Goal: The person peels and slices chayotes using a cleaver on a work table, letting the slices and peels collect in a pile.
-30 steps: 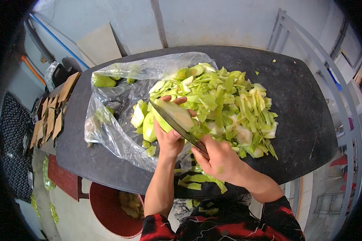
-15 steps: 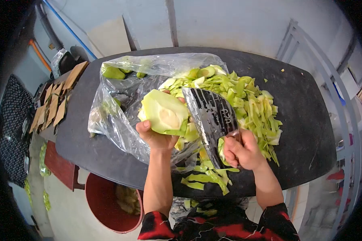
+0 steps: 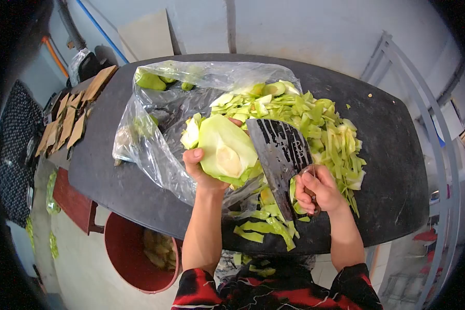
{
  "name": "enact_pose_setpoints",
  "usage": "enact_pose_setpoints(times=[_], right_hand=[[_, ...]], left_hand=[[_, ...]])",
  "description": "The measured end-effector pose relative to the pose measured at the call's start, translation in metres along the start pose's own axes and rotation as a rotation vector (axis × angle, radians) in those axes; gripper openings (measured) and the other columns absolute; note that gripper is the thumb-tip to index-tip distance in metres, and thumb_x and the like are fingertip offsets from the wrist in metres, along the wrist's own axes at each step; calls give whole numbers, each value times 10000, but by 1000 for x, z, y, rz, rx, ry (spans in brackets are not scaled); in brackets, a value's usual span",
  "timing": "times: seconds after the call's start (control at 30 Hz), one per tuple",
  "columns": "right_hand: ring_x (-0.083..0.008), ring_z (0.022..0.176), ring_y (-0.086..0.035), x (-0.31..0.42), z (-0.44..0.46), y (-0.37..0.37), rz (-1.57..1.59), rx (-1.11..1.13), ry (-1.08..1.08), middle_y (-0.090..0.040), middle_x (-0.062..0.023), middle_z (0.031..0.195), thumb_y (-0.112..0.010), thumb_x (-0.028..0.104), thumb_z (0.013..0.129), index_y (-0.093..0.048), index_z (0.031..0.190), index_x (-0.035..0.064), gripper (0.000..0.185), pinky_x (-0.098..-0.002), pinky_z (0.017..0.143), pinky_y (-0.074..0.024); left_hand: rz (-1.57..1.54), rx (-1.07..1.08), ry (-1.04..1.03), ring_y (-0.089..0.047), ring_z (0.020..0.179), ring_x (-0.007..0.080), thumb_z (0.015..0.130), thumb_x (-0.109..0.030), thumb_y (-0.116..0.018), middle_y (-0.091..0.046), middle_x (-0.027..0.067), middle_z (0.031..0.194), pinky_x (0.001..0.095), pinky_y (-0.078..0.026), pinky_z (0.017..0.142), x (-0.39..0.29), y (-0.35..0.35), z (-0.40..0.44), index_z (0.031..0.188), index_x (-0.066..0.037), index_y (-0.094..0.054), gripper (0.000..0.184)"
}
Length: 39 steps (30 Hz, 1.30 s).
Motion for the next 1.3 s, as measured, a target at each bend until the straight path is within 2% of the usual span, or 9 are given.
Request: enact_pose_setpoints(times=[0.13,0.2,0.4,0.7,1.13,1.3], right_hand=[[-118,392,-447,2,2,0,-23,21,-4,-449,-29,526,-511,363,1020,-469,676,23,485,-270,360,-374],[-118,392,-448,0,3,0,-24,30,-15,-452,-31,527,-512,366,1019,-469,670,23,492,-270,361,-376],[-116,397,-455,-12,5,-7,-7,83,-61,-459,-34,533,-498,367,1024,-471,684,24,484,-267,363,-380],[-121,394,-459,-18,8,-10,102,25,-67,-455,-34,534,-500,367,1023,-467,724,42,443,-274,351,-377],[-118,376,-447,-19,10,-15,85,19,-64,-428,-23,492,-477,384,1030,-444,652,48,507,-270,351,-367],[-114,372,-442,-23,10,-18,81,7,-65,-422,-19,487,-474,387,1031,-450,652,46,510,-270,350,-364]], left_hand=[[-4,-54,-44,-650,889,284,642,-498,-617,-620,194,1069,375,-563,739,-1,-1,-1,1237,78,-513,835],[66,-59,-46,-641,866,243,648,-491,-622,-619,175,1059,357,-558,718,-1,3,-1,1252,77,-509,837],[118,-25,10,-616,883,191,681,-484,-646,-591,122,1054,312,-535,732,14,-19,-6,1326,57,-473,859],[131,-52,15,-585,919,174,715,-561,-654,-564,81,1034,297,-515,757,23,-20,-9,1381,19,-430,911],[155,-69,8,-589,905,171,734,-530,-637,-574,76,1002,300,-516,760,21,-21,-6,1367,9,-444,853],[112,-91,2,-609,917,198,747,-509,-638,-594,95,1012,331,-529,789,20,-22,-7,1336,0,-466,797]])
Point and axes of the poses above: each hand's wrist, its own z-axis towards the middle knuckle, its own y-axis out of the back of the hand, x = y × z, the point moved 6 cm from there along z, towards the middle knuckle
